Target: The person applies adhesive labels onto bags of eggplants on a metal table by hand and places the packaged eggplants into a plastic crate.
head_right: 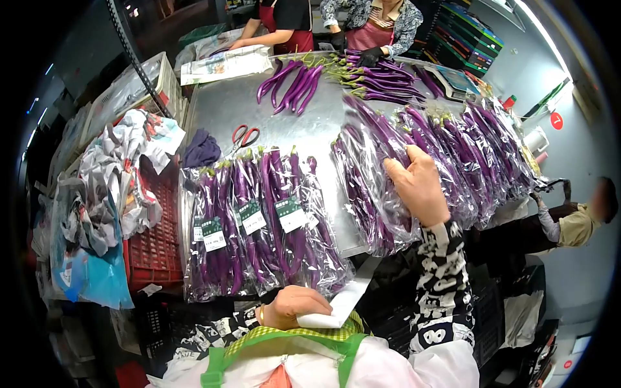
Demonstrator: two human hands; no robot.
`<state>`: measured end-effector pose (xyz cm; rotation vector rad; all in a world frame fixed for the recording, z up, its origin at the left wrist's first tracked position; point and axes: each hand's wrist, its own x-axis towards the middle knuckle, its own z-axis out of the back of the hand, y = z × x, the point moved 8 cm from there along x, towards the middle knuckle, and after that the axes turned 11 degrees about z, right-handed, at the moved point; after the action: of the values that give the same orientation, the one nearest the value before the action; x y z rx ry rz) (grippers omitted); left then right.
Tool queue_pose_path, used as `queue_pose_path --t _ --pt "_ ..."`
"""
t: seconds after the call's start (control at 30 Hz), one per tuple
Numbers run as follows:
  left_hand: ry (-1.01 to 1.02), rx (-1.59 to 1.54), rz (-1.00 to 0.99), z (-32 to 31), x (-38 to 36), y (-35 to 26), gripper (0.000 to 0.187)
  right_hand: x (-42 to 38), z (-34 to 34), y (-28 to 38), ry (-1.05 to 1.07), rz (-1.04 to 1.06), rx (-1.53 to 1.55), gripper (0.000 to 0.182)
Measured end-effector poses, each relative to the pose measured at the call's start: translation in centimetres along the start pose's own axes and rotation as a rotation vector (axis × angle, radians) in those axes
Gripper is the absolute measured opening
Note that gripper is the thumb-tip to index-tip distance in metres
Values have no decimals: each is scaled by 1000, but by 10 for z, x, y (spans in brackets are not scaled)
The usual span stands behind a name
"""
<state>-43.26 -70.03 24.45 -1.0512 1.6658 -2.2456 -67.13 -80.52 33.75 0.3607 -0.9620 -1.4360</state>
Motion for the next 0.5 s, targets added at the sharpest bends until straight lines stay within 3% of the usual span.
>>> queue_pose_path --t 0.13,0.2,0.27,0.33,0.4,0.43,0.5 --pt "87 -72 -35 -7 -4 -15 18 -34 -46 62 82 208 -207 18" --pt "161 -67 -92 -10 -5 -22 20 -62 -106 67 164 349 -308 30" --pt "191 -46 -75 -12 -8 -22 26 -92 -179 57 313 361 -238 55" --pt "45 0 1 0 -4 -27 34 -118 -232 26 428 379 -365 68" --pt "-31 -7 -42 11 -9 -22 32 -125 -244 25 342 486 -386 73" --pt "-66 -71 -5 20 -10 -14 30 -123 -246 24 377 487 -406 73" --pt "-168 -85 107 37 -13 1 24 -117 -240 13 421 451 -282 54"
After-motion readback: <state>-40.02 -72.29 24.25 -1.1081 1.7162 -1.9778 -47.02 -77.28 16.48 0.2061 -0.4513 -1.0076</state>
